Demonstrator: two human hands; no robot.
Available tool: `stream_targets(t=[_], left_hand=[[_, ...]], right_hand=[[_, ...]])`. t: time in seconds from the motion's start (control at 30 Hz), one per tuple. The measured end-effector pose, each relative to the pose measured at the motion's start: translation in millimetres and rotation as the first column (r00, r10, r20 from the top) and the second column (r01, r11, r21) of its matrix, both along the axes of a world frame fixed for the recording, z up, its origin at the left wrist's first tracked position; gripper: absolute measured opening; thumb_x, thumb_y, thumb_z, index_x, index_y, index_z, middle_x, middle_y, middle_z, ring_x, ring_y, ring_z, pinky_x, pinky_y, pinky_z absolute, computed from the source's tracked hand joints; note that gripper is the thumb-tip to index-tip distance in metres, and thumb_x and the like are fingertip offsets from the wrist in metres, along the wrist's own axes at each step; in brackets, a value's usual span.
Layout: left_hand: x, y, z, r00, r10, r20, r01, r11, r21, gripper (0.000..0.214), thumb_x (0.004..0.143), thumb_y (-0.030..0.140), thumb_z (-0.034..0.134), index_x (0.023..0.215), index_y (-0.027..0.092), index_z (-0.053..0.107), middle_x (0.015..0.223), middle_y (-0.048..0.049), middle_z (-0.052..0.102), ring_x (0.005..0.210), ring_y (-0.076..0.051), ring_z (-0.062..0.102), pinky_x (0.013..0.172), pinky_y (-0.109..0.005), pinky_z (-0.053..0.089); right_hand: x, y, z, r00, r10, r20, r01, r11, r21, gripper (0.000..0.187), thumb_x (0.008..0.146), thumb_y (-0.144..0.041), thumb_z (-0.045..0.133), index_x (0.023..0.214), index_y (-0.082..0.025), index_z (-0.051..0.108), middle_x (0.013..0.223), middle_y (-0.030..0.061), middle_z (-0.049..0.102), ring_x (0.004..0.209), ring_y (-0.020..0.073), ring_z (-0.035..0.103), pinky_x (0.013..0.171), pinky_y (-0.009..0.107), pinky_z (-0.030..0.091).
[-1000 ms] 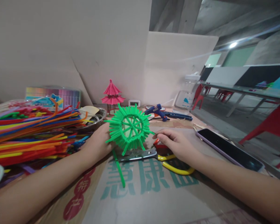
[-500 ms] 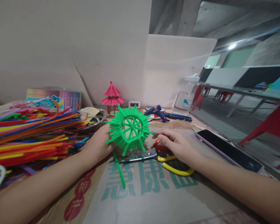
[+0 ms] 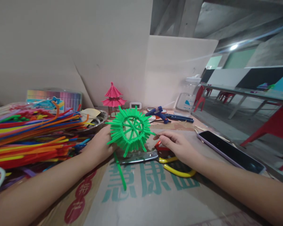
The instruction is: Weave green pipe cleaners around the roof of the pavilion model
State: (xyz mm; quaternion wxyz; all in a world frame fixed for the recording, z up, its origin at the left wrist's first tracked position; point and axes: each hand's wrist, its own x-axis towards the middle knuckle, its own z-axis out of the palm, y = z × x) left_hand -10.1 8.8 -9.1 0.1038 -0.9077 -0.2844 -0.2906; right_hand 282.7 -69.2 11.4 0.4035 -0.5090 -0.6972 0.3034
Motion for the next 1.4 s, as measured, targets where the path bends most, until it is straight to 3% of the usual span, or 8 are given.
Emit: stream_targets(t=[0.47,0.6,0.93,1.4], left_hand=[[0.5,1.9,-1.4,1.000,-0.004,0.011,0.005,0.999,-0.045,0.039,0.090,0.019,0.050,0.123,0.021,0.070,0.133,-0.0076,0.066,0.127,-0.027,0.056,0.114,-0.045,0.044],[1.4,0.4,1.3,1.000,-0.010,0.012,0.010,1.000,-0.008,0.036,0.091,0.019,0.047,0.118,0.019,0.072,0.130,-0.0087,0.067,0.124,-0.027,0.058,0.112,-0.044,0.046],[1.8,-2.5,2.7,1.000,0.014,-0.004,-0.014,1.000,-0.004,0.035,0.092,0.022,0.045,0.114,0.019,0.073,0.126,-0.0093,0.069,0.121,-0.027,0.060,0.109,-0.043,0.049],[-0.9,0.0,-2.4,1.000,0.019,0.007,-0.019,0.999,0.043,0.037,0.096,0.027,0.046,0.123,0.020,0.070,0.128,-0.0090,0.068,0.121,-0.027,0.059,0.106,-0.039,0.050]], right_hand=[[1.7,1.5,0.4,0.999,-0.003,0.040,0.002,0.999,0.037,0.030,0.091,-0.034,0.050,0.088,-0.019,0.076,0.091,0.0073,0.079,0.088,0.0242,0.074,0.080,0.033,0.056],[1.8,2.1,-0.3,0.999,-0.013,0.034,0.011,0.999,0.042,0.030,0.090,-0.034,0.051,0.088,-0.019,0.076,0.090,0.0074,0.079,0.088,0.0241,0.074,0.081,0.033,0.056],[0.8,1.0,0.1,1.000,0.004,-0.016,-0.004,1.000,0.008,0.032,0.091,-0.039,0.050,0.093,-0.020,0.075,0.089,0.0059,0.077,0.078,0.0223,0.072,0.068,0.031,0.055],[0.7,0.7,2.4,0.999,-0.012,0.031,0.011,1.000,0.027,0.031,0.091,-0.035,0.051,0.088,-0.019,0.077,0.089,0.0068,0.079,0.085,0.0228,0.074,0.079,0.032,0.057]])
